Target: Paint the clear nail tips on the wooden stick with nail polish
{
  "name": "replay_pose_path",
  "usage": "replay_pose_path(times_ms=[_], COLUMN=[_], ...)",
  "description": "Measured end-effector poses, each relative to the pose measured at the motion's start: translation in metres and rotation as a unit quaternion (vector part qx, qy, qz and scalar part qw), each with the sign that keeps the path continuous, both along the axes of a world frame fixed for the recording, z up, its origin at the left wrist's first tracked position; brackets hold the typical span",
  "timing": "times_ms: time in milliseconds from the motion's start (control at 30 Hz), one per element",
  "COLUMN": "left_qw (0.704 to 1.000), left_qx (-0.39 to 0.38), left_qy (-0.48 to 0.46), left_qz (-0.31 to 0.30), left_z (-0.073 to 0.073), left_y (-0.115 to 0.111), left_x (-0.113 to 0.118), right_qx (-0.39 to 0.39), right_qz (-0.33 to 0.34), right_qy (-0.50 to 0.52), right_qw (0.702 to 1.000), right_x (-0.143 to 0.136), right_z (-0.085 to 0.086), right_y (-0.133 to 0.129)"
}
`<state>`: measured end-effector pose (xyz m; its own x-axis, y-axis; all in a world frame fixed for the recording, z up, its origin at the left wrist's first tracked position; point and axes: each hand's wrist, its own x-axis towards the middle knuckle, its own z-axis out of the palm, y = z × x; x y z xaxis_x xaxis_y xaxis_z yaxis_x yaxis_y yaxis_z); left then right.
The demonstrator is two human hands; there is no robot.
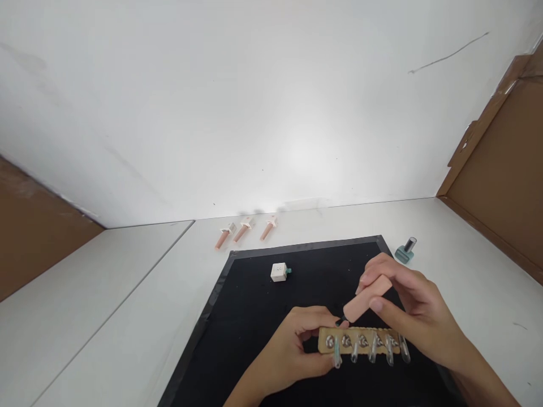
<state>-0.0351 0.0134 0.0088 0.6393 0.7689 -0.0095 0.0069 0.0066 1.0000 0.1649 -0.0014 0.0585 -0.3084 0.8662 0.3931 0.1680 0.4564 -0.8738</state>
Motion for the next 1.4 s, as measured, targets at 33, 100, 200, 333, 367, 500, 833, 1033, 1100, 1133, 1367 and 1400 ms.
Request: replay_pose_path(times_ms=[33, 100, 200, 333, 367, 500, 833, 1033, 1100, 1133, 1367, 1400], left_qw=[1.000, 1.000, 0.998, 0.997, 0.997, 0.997, 0.994, 0.996, 0.996, 0.996, 0.997, 0.997], left_qx=[-0.003, -0.015, -0.023, -0.019, -0.020, -0.025, -0.036, -0.040, -0.043, -0.044, -0.030, -0.032], left_qy=[-0.004, -0.023, -0.057, -0.069, -0.071, -0.076, -0.100, -0.078, -0.073, -0.073, -0.063, -0.067], left_qz=[0.000, -0.007, -0.020, -0.015, -0.015, -0.021, -0.020, -0.022, -0.017, -0.015, -0.016, -0.015], left_z=[0.000, -0.001, -0.003, -0.009, -0.010, -0.010, -0.017, -0.013, -0.014, -0.014, -0.011, -0.011], left_y=[0.000, 0.001, 0.003, 0.002, 0.002, 0.004, 0.002, 0.003, 0.002, 0.002, 0.004, 0.004], left_x=[0.000, 0.000, -0.001, -0.002, -0.003, -0.003, -0.003, -0.002, -0.002, -0.002, 0.000, 0.000], right_qx=[0.002, 0.004, -0.006, -0.023, -0.021, -0.009, -0.029, -0.019, -0.021, -0.020, -0.009, -0.014], right_qz=[0.007, 0.045, 0.070, 0.007, -0.008, 0.037, -0.005, 0.026, -0.011, -0.020, 0.048, 0.037], right_qy=[0.009, 0.028, 0.023, 0.017, 0.023, 0.050, 0.056, 0.049, 0.044, 0.047, 0.055, 0.047], right_qw=[1.000, 0.999, 0.997, 1.000, 0.999, 0.998, 0.998, 0.998, 0.999, 0.998, 0.997, 0.998], right_x=[0.000, -0.001, -0.001, 0.000, 0.001, 0.001, 0.001, 0.000, 0.000, 0.000, -0.001, -0.001], right_z=[0.000, -0.001, -0.001, -0.003, -0.003, -0.004, -0.007, -0.007, -0.007, -0.007, -0.005, -0.005], right_y=[0.000, 0.000, 0.000, 0.001, 0.001, 0.002, 0.003, 0.004, 0.003, 0.003, 0.002, 0.002])
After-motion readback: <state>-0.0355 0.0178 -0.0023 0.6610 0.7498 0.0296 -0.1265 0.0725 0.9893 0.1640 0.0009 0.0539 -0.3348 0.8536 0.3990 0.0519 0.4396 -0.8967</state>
